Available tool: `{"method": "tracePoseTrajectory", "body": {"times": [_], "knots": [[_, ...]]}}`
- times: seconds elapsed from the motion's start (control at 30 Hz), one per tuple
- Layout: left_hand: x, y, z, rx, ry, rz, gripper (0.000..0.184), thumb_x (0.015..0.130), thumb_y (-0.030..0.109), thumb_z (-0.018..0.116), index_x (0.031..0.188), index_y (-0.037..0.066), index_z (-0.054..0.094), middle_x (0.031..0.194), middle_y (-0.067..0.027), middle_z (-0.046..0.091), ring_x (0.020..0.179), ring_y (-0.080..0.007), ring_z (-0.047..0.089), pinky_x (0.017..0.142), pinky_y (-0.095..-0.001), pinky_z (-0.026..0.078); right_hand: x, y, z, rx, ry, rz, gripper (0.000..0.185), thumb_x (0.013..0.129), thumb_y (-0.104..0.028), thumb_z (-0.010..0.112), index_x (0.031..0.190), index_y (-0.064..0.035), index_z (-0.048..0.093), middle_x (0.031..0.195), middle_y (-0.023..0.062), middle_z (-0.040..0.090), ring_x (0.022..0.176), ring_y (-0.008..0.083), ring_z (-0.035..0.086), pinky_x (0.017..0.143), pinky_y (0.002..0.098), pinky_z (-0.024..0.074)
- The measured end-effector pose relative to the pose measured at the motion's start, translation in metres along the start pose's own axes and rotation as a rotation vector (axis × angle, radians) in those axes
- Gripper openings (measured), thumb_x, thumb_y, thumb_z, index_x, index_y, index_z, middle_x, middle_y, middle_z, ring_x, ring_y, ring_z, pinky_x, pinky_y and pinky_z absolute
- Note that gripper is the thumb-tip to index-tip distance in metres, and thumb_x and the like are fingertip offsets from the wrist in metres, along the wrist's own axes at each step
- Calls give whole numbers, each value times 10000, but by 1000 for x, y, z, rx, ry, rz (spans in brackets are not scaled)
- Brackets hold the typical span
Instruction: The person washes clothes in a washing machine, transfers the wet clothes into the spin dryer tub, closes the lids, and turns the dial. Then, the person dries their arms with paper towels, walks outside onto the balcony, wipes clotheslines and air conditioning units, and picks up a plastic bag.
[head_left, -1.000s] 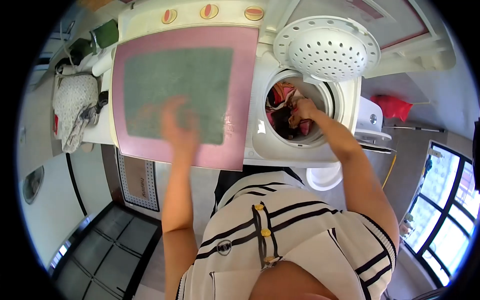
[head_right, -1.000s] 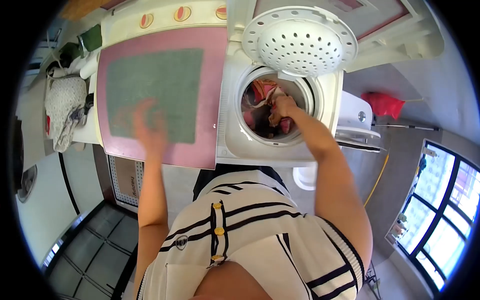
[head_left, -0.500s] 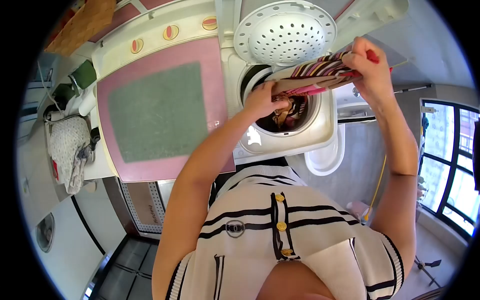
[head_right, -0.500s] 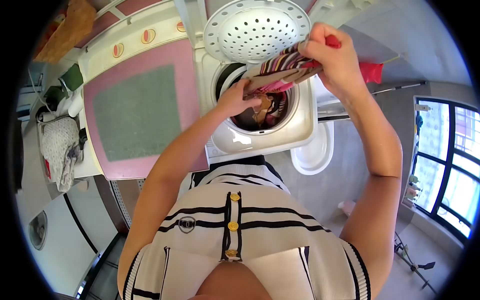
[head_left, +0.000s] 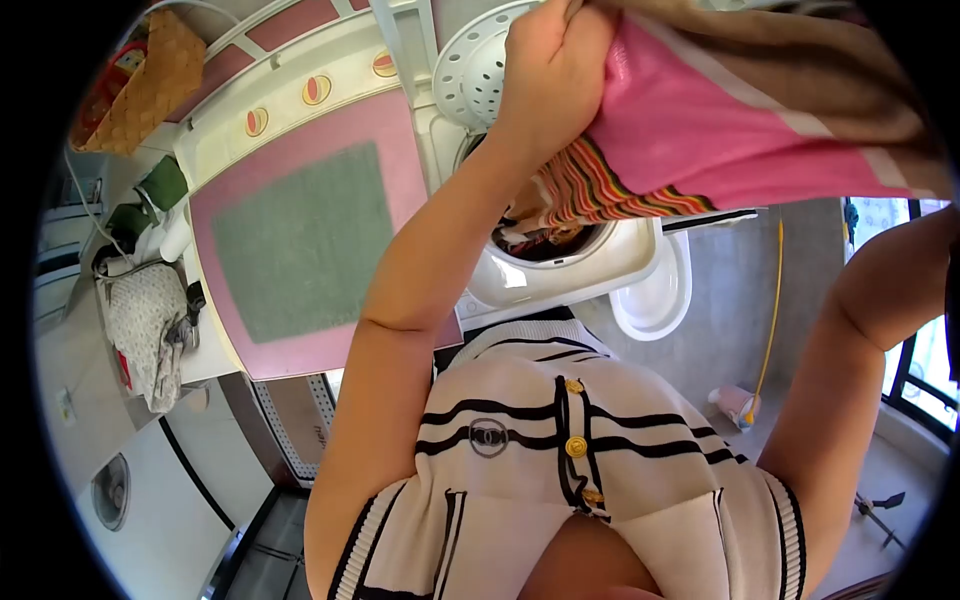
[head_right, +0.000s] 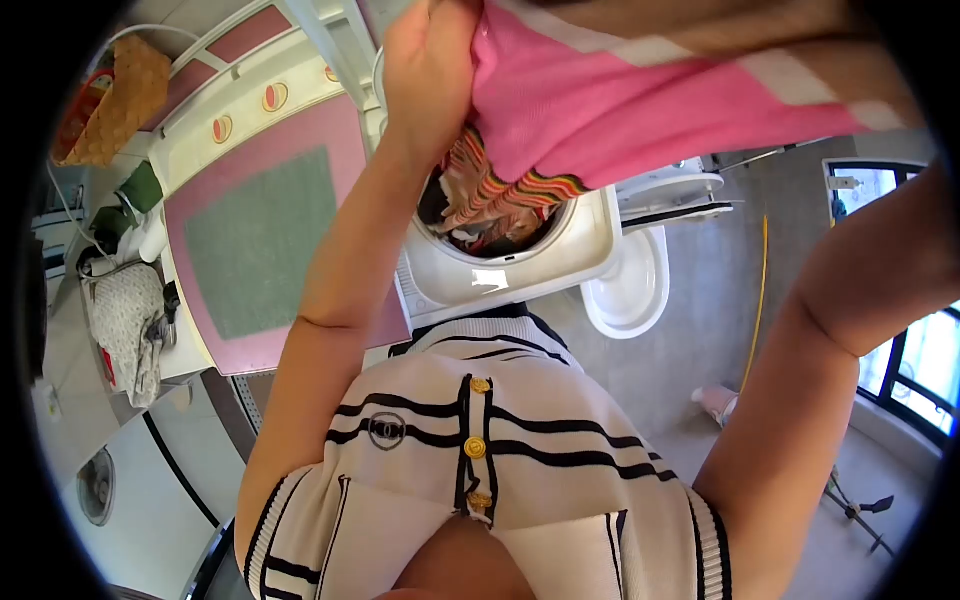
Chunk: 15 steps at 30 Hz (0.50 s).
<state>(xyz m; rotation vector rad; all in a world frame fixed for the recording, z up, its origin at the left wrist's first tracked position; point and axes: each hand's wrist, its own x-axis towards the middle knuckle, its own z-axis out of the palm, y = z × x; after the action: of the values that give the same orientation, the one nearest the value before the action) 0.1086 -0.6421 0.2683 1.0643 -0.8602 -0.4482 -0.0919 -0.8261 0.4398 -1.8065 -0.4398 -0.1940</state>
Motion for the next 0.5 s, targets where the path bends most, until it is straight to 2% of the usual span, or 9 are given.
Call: {"method": "tracePoseTrajectory", "body": {"times": [0.1,0.2,0.23,0.3,0.37,0.4,0.43,0.47,0.5], "knots": [[11,-4,2,-280,-67,40,253,983,200,460,1068,26,622,922,-15,620,868,-103,527,830,-269,428,-21,3,11,-221,225,-27,315,849,-255,583,1069,-39,519,1077,148,525,926,280,517,831,381,416],[-11,-29,-5,26,2,-75,216,881,157,455,801,-27,534,634,-121,528,588,-163,465,592,-324,417,-31,59,49,-479,677,38,280,829,-220,617,1027,-34,547,1031,143,548,867,264,543,798,358,439],[-20,-44,-16,200,3,-156,220,878,172,459,804,-26,518,693,-167,559,599,-252,498,611,-358,431,-30,89,68,-502,785,104,269,823,-208,629,1012,-32,556,1016,142,556,848,259,551,786,350,447],[-49,-93,-38,377,-119,-266,229,882,203,471,816,-11,518,752,-211,586,663,-356,551,637,-410,448,-28,161,114,-454,887,266,246,810,-184,652,984,-29,575,986,139,571,809,248,569,764,334,462],[-83,-129,-50,589,-246,-394,234,886,247,484,840,24,541,790,-218,608,755,-402,585,672,-449,463,-37,239,158,-371,741,502,224,797,-161,675,956,-25,594,955,135,586,770,237,586,741,318,478],[-98,-150,-49,733,-319,-486,179,844,207,550,872,31,557,861,-219,621,816,-366,610,700,-439,469,-51,275,174,-380,575,636,214,790,-149,687,942,-24,603,940,134,594,751,231,595,730,310,486],[-111,-175,-49,674,-606,-599,186,839,194,550,933,35,567,886,-213,631,832,-361,618,716,-435,477,-76,308,175,-537,240,709,258,790,-186,681,968,-14,608,972,158,606,794,283,606,757,347,489],[-136,-206,-44,820,-830,-638,233,830,220,554,970,39,598,933,-230,633,877,-361,622,734,-429,480,-90,333,169,-695,-101,753,306,789,-223,675,994,-5,613,1005,182,618,838,334,616,784,383,492],[-157,-240,-43,751,-988,-608,352,824,244,545,1094,20,568,1018,-244,622,953,-371,611,798,-433,470,-84,346,170,-759,-32,655,317,790,-235,666,996,1,616,1018,196,618,867,350,612,800,404,486]]}}
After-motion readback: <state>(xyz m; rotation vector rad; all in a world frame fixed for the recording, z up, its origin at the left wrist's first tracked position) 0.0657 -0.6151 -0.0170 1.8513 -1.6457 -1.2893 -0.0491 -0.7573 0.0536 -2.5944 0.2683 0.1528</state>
